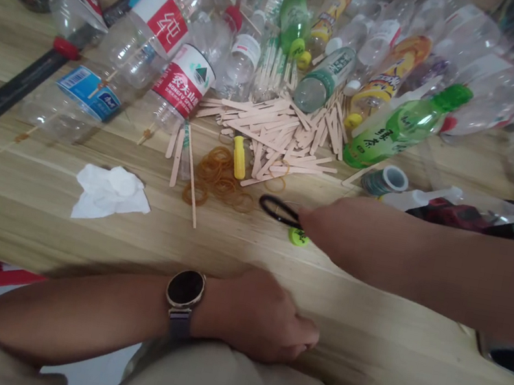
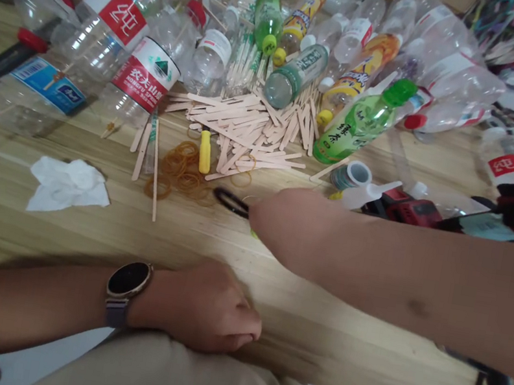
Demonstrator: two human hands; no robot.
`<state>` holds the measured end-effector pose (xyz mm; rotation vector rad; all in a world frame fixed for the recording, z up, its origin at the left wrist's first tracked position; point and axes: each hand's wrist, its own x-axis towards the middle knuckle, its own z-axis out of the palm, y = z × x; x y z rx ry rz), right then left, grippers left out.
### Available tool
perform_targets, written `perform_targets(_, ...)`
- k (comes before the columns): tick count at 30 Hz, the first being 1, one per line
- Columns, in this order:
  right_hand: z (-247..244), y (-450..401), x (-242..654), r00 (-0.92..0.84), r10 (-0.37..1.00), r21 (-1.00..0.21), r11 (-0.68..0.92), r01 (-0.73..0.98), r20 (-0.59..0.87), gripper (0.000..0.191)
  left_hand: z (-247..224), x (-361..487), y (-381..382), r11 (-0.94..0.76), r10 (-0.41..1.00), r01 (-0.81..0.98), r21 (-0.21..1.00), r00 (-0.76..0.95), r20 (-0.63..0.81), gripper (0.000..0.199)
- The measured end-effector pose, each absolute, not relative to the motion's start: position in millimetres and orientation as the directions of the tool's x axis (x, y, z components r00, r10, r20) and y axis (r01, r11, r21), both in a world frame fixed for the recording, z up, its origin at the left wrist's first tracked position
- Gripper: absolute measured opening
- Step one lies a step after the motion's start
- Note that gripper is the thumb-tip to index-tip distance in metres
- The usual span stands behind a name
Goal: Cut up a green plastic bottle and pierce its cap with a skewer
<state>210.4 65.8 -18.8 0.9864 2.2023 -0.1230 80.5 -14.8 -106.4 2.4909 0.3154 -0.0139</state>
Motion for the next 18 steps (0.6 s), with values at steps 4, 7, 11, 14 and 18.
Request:
perform_targets(4,-18.5,66.2,215.5,-0.419,0.610,0.242,0.716,0.655,-0.672,0.021,-105.5,80.4,-13.6,-0.769,0.220,0.235,0.594,0.971,-0.099,0.024)
perform_targets(7,-17.7,58.5,208.2,-0.512,0.504,0.208,0.823,0.528,-0.695,0.028,-106.6,80.8,-14.6,-0.766,0.213,0.236,0.598,0.971,-0.109,0.025)
perform_targets(11,-19.4,55.4,210.0,-0.533,0.479,0.199,0.844,0.497,-0.698,0.023,-107.0,80.8,-15.4,-0.773,0.217,0.251,0.583,0.968,-0.130,0.025)
perform_targets(14,-19.6,63.2,217.3,-0.443,0.558,0.219,0.761,0.611,-0.702,0.020,-105.0,80.1,-13.4,-0.772,0.204,0.256,0.581,0.967,-0.155,0.026)
perform_targets(18,-15.8,67.6,209.4,-0.410,0.536,0.203,0.755,0.623,-0.738,0.018,-103.8,80.6,-12.7,-0.775,0.210,0.261,0.576,0.965,-0.155,0.026)
